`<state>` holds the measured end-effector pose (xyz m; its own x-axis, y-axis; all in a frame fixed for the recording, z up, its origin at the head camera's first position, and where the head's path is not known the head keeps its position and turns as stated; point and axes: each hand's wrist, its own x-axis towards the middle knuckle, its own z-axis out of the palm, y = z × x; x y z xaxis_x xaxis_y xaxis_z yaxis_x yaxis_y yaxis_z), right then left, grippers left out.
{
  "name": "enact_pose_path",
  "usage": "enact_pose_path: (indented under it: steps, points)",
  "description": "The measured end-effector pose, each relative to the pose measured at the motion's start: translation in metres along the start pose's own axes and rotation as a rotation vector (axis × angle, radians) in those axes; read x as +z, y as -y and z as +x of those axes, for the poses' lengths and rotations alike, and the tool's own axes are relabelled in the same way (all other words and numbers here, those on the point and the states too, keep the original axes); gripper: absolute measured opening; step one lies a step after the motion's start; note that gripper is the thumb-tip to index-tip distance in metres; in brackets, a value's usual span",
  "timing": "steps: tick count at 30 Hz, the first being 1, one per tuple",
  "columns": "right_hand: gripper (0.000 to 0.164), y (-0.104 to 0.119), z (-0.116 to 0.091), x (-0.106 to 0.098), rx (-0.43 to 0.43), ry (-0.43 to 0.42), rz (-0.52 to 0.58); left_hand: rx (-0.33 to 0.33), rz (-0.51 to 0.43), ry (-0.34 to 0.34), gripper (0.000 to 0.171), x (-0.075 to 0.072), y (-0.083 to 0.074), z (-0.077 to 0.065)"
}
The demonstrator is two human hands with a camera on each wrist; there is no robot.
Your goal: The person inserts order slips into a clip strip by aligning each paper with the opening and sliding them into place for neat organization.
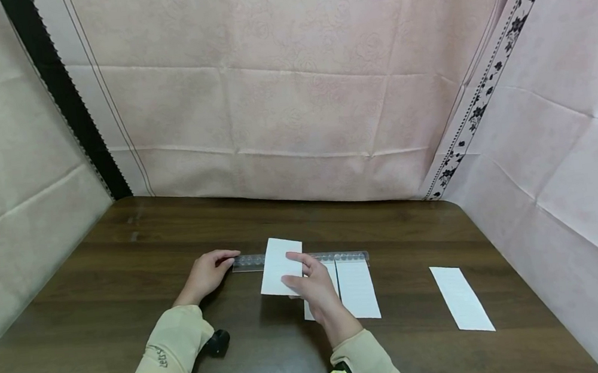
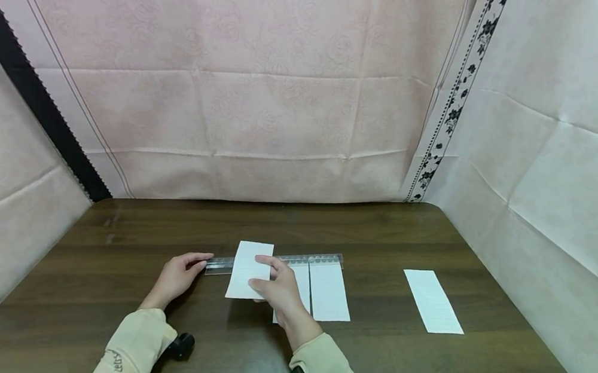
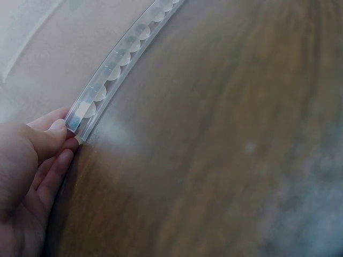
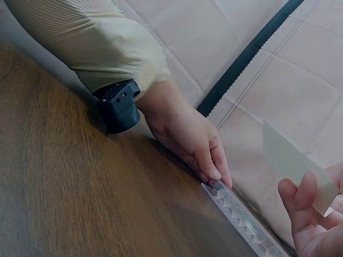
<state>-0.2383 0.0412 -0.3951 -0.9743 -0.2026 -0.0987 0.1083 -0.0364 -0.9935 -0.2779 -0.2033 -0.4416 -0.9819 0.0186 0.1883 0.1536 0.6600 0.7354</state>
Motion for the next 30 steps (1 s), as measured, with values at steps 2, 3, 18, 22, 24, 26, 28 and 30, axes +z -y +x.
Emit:
enact_pose_path:
  steps: [2, 3, 18, 22, 24, 26, 28, 30]
  points:
    - [0.046, 0.000, 0.000, 0.001, -0.001, 0.005, 0.004, -0.006, 0.001, 0.002, 0.025, 0.000, 0.000, 0.000]
    - [0.047, 0.000, -0.001, 0.002, -0.001, 0.007, 0.004, -0.009, 0.000, 0.003, 0.025, 0.000, 0.000, 0.001]
    - [0.046, -0.007, 0.003, 0.010, -0.011, 0.019, 0.022, -0.012, 0.002, 0.005, 0.025, 0.000, 0.000, 0.002]
    - [0.047, -0.007, 0.003, 0.013, -0.012, 0.026, 0.022, -0.005, 0.008, -0.003, 0.025, 0.001, 0.000, 0.002]
    - [0.046, -0.007, 0.003, 0.015, -0.003, 0.022, 0.023, -0.003, 0.009, -0.005, 0.025, 0.001, 0.001, 0.002]
    - [0.045, -0.007, 0.004, 0.017, 0.005, 0.016, 0.026, -0.003, 0.008, -0.004, 0.025, 0.001, 0.001, 0.002]
    - [0.044, -0.007, 0.004, 0.019, 0.007, 0.015, 0.029, -0.004, 0.004, -0.004, 0.025, 0.001, 0.001, 0.002]
    - [0.044, -0.007, 0.003, 0.020, 0.012, 0.014, 0.030, -0.005, 0.000, -0.003, 0.025, 0.001, 0.001, 0.002]
